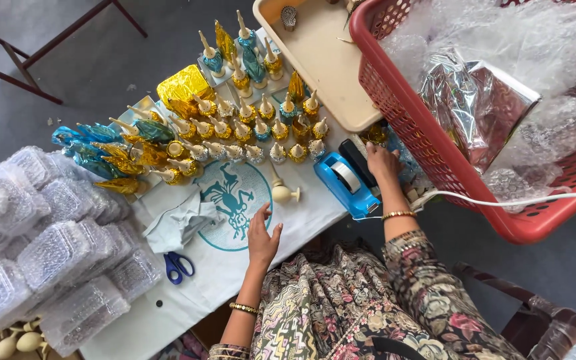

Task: The person wraps small trophy bases in silver foil and seals them with blue tape while seated at a workbench.

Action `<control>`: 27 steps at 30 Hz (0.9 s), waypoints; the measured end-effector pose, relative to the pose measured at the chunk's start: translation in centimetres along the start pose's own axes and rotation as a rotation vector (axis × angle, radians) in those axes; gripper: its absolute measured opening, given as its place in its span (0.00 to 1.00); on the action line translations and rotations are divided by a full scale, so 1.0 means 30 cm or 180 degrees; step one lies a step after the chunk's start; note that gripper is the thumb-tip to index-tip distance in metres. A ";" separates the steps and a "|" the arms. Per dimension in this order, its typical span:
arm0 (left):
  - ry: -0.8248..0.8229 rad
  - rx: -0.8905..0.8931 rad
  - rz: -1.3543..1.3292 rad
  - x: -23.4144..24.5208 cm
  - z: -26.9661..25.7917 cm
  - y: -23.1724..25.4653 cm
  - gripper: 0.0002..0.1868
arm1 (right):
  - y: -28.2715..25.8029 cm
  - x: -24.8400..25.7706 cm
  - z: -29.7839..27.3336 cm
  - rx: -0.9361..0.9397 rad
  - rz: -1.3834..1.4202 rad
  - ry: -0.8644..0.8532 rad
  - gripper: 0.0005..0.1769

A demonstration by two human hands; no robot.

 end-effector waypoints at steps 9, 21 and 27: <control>-0.0112 0.0073 0.0161 0.024 -0.033 -0.012 0.24 | 0.020 0.025 0.071 0.0216 -0.0035 0.0586 0.27; -0.0217 0.0144 -0.0014 0.019 -0.029 -0.036 0.18 | 0.161 -0.071 0.334 0.1288 0.2960 0.0934 0.36; -0.0268 0.0100 0.0003 0.020 -0.042 -0.035 0.17 | 0.191 -0.176 0.412 0.1632 0.0826 0.1122 0.22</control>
Point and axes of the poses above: each hand's wrist, its own z-axis towards the middle knuckle, its own x-axis out of the back of the hand, y = z × x, the point moved 7 cm from there along z, towards the middle knuckle, and after that the axes turned 9 degrees about z, right-handed, at the moved point
